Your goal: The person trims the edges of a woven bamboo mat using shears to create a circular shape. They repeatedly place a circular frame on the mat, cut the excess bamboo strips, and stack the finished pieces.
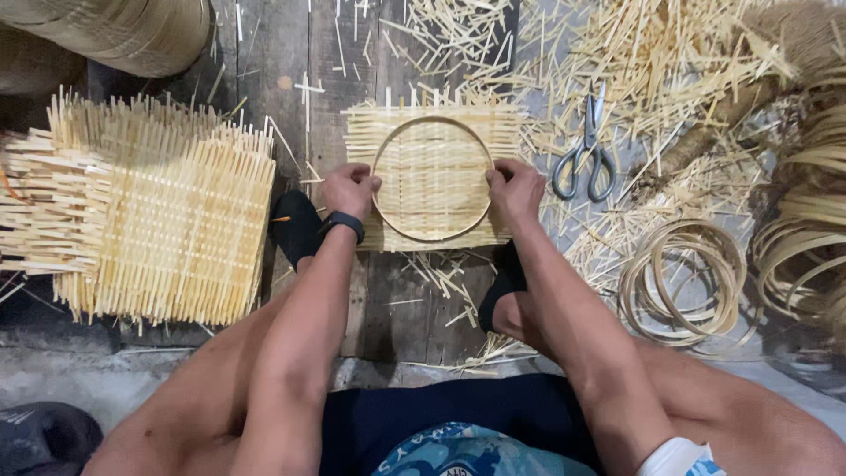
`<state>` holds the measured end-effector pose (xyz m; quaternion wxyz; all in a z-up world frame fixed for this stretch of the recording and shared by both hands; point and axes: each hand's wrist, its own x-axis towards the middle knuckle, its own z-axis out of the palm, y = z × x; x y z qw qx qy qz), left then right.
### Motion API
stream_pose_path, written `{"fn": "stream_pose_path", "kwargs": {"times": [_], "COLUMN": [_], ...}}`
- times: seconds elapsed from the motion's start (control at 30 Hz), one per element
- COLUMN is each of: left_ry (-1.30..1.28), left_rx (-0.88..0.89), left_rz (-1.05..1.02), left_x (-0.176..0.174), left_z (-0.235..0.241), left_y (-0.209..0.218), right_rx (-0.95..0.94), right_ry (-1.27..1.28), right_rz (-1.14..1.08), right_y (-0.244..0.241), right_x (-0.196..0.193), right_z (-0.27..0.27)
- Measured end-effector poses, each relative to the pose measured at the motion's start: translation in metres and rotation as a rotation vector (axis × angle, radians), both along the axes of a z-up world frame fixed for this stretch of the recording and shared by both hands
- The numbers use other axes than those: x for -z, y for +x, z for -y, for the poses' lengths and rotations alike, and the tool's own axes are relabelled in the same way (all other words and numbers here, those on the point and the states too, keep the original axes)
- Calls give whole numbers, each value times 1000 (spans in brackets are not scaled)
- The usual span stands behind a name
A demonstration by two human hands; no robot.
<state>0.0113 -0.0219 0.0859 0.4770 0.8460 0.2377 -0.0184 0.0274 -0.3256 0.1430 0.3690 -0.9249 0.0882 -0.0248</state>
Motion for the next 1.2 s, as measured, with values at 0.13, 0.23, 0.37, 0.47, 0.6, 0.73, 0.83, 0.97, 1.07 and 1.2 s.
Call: {"fn": "stream_pose_path", "kwargs": {"times": [0.13,0.23,0.37,0.47,0.6,0.73,0.83,0.97,1.07,1.2], "left_ry": [32,-139,-70,-186,-275,-448,-522,-468,-260,-84], "left_rx": [-49,-72,-68,-106,-131,-145,-138,-112,-53,73], "left_rz": [-153,-134,-148,-175,-215,-262,-239,-201,-121,-236], "left_x": [4,5,-4,-5,0,10,22,33,24,-17], "left_z": [-4,-3,-8,-6,-9,-15,-20,-20,-19,-15], "left_y": [4,4,5,7,10,15,12,9,7,13], "right_rx": [15,35,40,-10,-24,-44,-38,-34,-49,-161], "right_ry": [51,115,130,90,103,37,76,179,171,43], "right_rz": [-71,-118,-113,-53,-102,-63,-66,-177,-233,-106], "right_y": [3,4,2,5,6,11,9,13,16,24], "right_x": [-4,-3,6,12,20,19,16,19,19,-7], "right_z": [4,9,10,17,19,19,22,24,29,24]}}
